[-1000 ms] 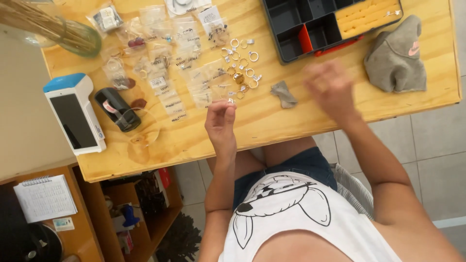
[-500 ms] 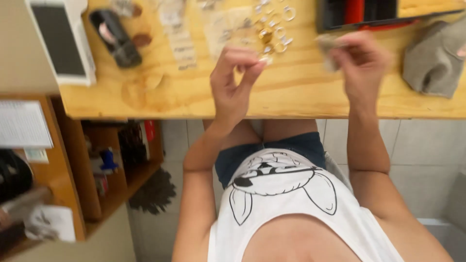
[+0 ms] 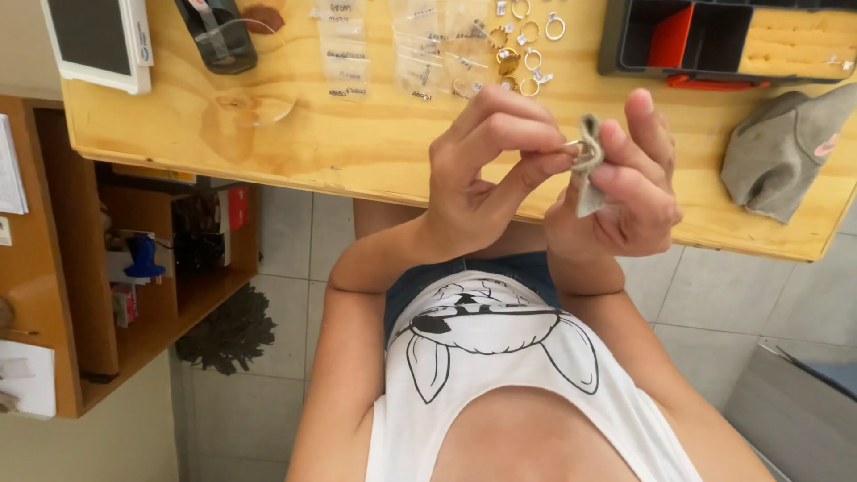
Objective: The person sits at a wooden workbench and repeatedly picks up small metal rings, wipes each with a gray cloth, and places them back on the table. The person handles several rings one at a time, rotating them while wiping, and occasionally moves the cloth or rings aside to reach others.
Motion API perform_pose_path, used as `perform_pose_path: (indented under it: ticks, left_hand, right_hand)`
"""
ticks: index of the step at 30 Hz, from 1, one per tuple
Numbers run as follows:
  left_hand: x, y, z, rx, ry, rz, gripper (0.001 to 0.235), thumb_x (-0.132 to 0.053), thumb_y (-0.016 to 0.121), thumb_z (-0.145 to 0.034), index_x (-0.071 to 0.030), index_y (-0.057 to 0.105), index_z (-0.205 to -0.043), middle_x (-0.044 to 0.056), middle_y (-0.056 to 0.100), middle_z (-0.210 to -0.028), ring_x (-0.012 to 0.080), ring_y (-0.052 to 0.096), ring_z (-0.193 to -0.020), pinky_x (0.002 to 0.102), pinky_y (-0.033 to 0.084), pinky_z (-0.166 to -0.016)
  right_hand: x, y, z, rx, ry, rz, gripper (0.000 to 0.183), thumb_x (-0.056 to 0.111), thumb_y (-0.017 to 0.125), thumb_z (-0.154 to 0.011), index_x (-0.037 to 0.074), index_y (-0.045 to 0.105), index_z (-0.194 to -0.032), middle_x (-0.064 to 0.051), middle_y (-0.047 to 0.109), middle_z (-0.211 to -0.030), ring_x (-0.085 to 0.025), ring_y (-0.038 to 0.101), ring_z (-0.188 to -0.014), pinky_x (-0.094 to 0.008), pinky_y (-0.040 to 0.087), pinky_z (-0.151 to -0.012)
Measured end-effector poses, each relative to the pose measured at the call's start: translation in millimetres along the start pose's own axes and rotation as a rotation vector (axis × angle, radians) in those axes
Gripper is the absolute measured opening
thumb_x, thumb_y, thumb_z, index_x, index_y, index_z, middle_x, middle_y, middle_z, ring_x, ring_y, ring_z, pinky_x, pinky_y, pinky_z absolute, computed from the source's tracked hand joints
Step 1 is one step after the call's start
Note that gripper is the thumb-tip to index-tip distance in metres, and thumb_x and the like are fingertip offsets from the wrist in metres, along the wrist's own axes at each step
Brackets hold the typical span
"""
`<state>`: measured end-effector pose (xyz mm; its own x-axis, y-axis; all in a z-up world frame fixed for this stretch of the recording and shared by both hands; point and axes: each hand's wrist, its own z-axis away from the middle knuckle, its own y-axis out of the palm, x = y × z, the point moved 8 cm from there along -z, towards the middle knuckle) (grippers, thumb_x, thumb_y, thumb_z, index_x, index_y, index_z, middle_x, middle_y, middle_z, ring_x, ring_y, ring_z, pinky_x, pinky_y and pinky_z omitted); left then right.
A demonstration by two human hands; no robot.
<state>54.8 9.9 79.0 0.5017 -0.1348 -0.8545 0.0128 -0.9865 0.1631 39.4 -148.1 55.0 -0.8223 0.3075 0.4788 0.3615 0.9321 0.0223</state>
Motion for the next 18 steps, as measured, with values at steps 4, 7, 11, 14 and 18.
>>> perform_pose_path:
  ticks: [4,7,11,14,18]
  left_hand:
    - [-2.2,1.3,4.7,0.015,0.056,-0.153,0.009,-0.012,0.059,-0.104,-0.004,0.062,-0.102,0.01,0.061,-0.104,0.0263,0.059,-0.093,0.036,0.048,-0.089]
    - [5.2,-1.3,8.4,-0.026,0.082,-0.097,0.01,-0.012,0.063,-0.102,-0.004,0.065,-0.098,0.01,0.065,-0.1,0.0277,0.061,-0.089,0.038,0.05,-0.086]
    - [28.4,0.8,12.0,-0.054,0.073,-0.032,0.01,-0.013,0.073,-0.097,-0.004,0.068,-0.096,0.011,0.067,-0.098,0.0296,0.067,-0.087,0.04,0.055,-0.085]
    - [30.9,1.0,8.2,-0.039,0.078,0.006,0.011,-0.013,0.072,-0.098,-0.003,0.069,-0.099,0.013,0.067,-0.097,0.0308,0.067,-0.087,0.043,0.055,-0.083]
    - [23.4,-3.7,-5.5,-0.053,0.1,0.006,0.003,-0.007,0.072,-0.097,-0.006,0.072,-0.1,0.008,0.067,-0.096,0.0231,0.067,-0.087,0.036,0.056,-0.085]
  right_hand:
    - [16.9,16.9,-22.4,0.182,-0.044,-0.012,0.016,0.014,0.067,-0.1,0.005,0.057,-0.092,-0.016,0.074,-0.099,-0.04,0.071,-0.107,-0.05,0.054,-0.1]
    - [-1.9,6.0,10.4,0.109,-0.053,-0.167,0.023,0.011,0.078,-0.092,0.003,0.059,-0.082,-0.022,0.075,-0.098,-0.043,0.071,-0.107,-0.048,0.057,-0.098]
    - [-31.6,3.6,28.2,-0.099,0.131,-0.344,0.036,0.008,0.085,-0.086,-0.007,0.054,-0.076,-0.034,0.072,-0.106,-0.047,0.068,-0.111,-0.046,0.06,-0.094]
    - [-16.8,22.3,-2.8,-0.011,0.094,-0.311,0.026,-0.001,0.081,-0.086,-0.007,0.06,-0.073,-0.032,0.074,-0.098,-0.046,0.071,-0.106,-0.049,0.061,-0.091]
    - [-28.7,5.6,32.5,-0.129,0.047,-0.38,0.026,0.0,0.077,-0.091,-0.006,0.054,-0.078,-0.032,0.067,-0.122,-0.048,0.063,-0.12,-0.051,0.06,-0.094]
